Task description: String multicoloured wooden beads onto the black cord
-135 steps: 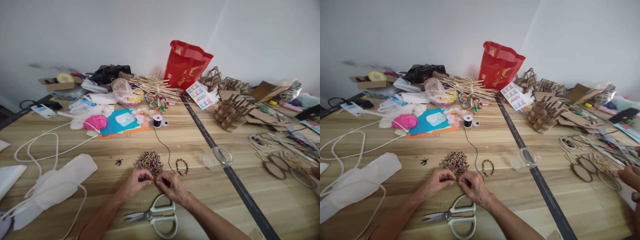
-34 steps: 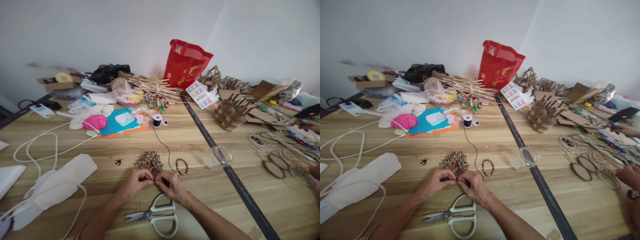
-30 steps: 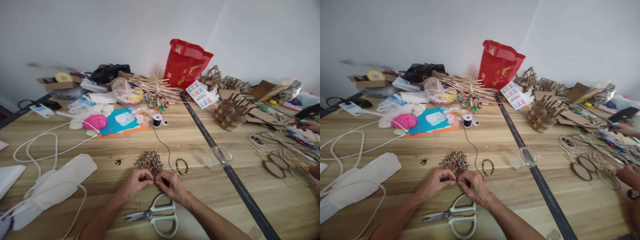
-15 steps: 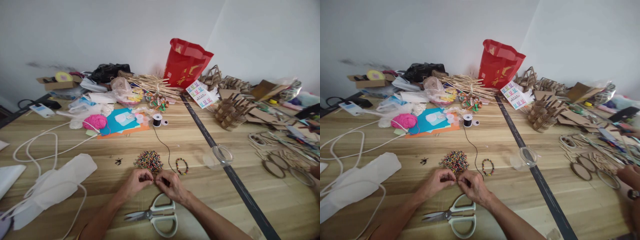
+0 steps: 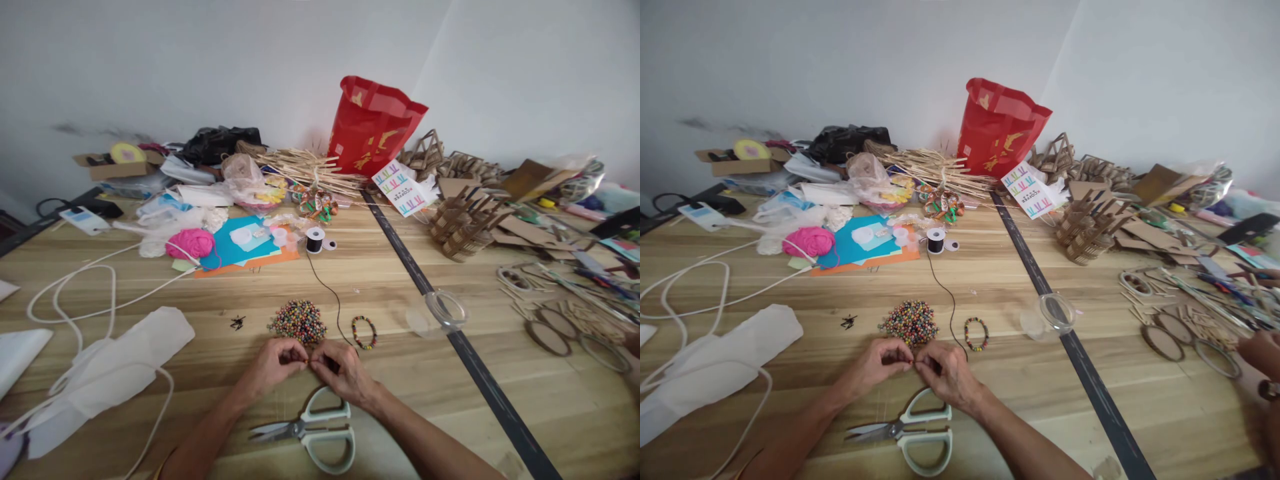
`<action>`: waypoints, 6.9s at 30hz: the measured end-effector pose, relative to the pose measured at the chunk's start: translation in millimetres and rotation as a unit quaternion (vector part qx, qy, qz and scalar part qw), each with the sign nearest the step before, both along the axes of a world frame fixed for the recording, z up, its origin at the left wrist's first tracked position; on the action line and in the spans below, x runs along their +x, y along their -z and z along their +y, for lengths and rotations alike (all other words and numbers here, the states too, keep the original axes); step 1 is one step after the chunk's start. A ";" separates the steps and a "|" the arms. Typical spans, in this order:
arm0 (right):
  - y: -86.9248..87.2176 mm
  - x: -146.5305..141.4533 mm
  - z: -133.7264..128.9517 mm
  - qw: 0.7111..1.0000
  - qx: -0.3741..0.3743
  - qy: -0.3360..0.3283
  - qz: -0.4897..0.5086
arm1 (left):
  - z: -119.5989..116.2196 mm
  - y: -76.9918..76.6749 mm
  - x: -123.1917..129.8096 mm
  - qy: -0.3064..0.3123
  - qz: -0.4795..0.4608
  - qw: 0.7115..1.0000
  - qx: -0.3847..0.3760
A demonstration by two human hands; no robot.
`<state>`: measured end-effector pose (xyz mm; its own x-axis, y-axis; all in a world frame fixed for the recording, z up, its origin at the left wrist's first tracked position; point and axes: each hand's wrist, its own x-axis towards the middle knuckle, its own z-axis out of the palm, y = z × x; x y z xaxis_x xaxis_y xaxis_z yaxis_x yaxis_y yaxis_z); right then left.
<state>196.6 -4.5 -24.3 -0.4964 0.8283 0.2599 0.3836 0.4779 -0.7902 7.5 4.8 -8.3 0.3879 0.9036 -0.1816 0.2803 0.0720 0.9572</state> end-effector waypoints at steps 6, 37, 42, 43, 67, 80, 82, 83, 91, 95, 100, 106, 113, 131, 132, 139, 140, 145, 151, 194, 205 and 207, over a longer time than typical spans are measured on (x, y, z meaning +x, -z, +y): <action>0.6 -0.7 0.0 1.000 -0.007 0.003 0.011 | 0.2 2.3 -0.6 -0.004 0.025 1.000 0.007; 2.4 -2.0 -1.0 0.998 0.022 -0.007 0.055 | 2.9 3.3 -4.1 0.011 -0.040 0.999 0.030; -0.3 -2.5 0.8 0.997 0.035 -0.012 0.068 | 3.0 4.0 -2.8 0.002 -0.030 0.999 0.020; -1.1 -2.4 1.1 0.997 0.033 -0.014 0.068 | 3.0 4.5 -2.7 -0.003 -0.030 0.999 0.017; -5.5 6.2 4.1 0.942 -0.161 0.092 0.280 | -1.4 2.2 -3.1 0.043 0.198 0.953 0.224; -6.2 7.5 12.4 0.903 -0.229 0.145 0.334 | 1.3 0.0 -0.6 0.046 0.233 0.946 0.220; -7.9 6.9 11.6 0.908 -0.227 0.140 0.323 | 1.3 -0.4 -0.3 0.043 0.228 0.948 0.218; -8.6 6.5 11.2 0.910 -0.227 0.137 0.318 | 1.2 -0.6 -0.1 0.040 0.226 0.948 0.219; -9.2 4.5 10.2 0.921 -0.212 0.125 0.303 | 2.0 1.7 -0.8 0.044 0.227 0.945 0.230; -10.1 4.9 10.1 0.922 -0.220 0.115 0.299 | 2.2 2.6 -0.6 0.046 0.240 0.939 0.241; -9.5 4.2 10.3 0.916 -0.236 0.114 0.304 | 1.1 3.5 2.3 0.047 0.233 0.935 0.262; -8.6 3.3 10.9 0.920 -0.215 0.129 0.301 | -0.7 5.9 8.9 0.074 0.282 0.900 0.324; -7.3 3.7 10.8 0.919 -0.227 0.108 0.304 | -4.6 2.6 17.2 0.095 0.373 0.850 0.359; -6.5 2.1 8.5 0.932 -0.216 0.092 0.275 | -4.8 6.5 14.7 0.091 0.342 0.851 0.387; -7.3 2.0 8.7 0.935 -0.209 0.094 0.271 | -4.8 6.7 14.4 0.086 0.330 0.856 0.388; -9.3 2.0 6.7 0.957 -0.165 0.081 0.223 | 1.6 9.7 11.5 -0.031 0.123 0.948 0.293; -8.5 1.9 5.8 0.960 -0.163 0.075 0.214 | 2.9 9.4 11.0 -0.048 0.096 0.956 0.272; -4.1 2.3 3.2 0.979 -0.119 0.064 0.153 | 3.4 3.1 9.4 -0.072 -0.006 0.985 0.159; -5.9 0.8 4.0 0.979 -0.120 0.076 0.143 | -5.8 -4.0 8.1 -0.031 -0.074 0.997 -0.019; -1.9 -2.6 2.9 0.990 -0.100 0.040 0.088 | 2.3 12.4 -4.2 -0.067 -0.076 0.993 -0.061; -3.9 -0.4 2.2 0.989 -0.110 0.025 0.100 | 2.4 10.9 -3.3 -0.055 -0.071 0.994 -0.066; -4.4 -0.1 2.2 0.989 -0.103 0.022 0.100 | 2.7 10.8 -3.5 -0.052 -0.075 0.993 -0.073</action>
<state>196.5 -2.3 -19.9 -0.4153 0.8932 0.1722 0.2269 0.2851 -0.9313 4.0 7.5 -19.1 0.3259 0.9086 -0.2613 0.1192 0.2347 0.9647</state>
